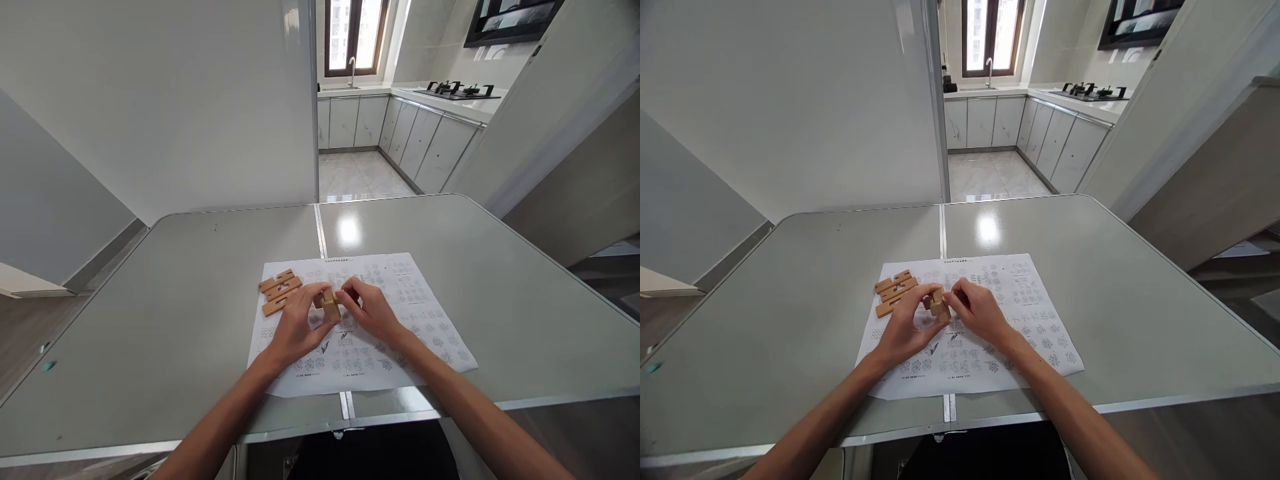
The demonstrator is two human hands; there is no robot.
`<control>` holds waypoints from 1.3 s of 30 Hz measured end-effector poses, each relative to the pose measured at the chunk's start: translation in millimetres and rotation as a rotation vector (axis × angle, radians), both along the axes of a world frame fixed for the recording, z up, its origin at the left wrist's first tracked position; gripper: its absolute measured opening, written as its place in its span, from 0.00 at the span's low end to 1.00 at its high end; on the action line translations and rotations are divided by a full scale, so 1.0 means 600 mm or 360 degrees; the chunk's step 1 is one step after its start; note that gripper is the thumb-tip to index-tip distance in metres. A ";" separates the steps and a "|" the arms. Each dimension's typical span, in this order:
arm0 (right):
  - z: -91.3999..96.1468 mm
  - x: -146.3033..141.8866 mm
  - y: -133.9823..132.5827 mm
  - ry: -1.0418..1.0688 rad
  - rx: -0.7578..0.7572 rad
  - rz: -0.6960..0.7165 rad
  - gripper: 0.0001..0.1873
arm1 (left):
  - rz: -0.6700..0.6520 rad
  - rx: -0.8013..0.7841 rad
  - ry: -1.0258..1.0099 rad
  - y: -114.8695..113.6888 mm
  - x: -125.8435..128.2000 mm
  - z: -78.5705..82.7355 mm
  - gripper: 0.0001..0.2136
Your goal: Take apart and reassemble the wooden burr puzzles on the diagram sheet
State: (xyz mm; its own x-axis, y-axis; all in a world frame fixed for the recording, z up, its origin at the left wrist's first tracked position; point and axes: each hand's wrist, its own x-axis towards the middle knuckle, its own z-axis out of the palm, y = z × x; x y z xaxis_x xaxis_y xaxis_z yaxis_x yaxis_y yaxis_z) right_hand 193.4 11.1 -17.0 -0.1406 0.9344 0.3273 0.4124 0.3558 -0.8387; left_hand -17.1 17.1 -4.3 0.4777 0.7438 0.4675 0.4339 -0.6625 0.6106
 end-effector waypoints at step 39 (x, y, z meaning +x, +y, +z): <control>0.007 0.005 0.007 0.0249 -0.0200 0.0067 0.14 | 0.0238 -0.0421 -0.0206 0.007 0.000 0.001 0.31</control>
State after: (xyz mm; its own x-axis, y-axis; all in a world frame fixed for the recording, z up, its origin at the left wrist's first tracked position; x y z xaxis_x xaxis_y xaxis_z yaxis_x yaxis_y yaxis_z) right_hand 196.7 15.0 -13.1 -0.1367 0.9637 0.2292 0.2607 0.2582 -0.9302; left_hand -17.3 21.0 -3.4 0.3032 0.9049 0.2989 0.4218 -0.4086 0.8094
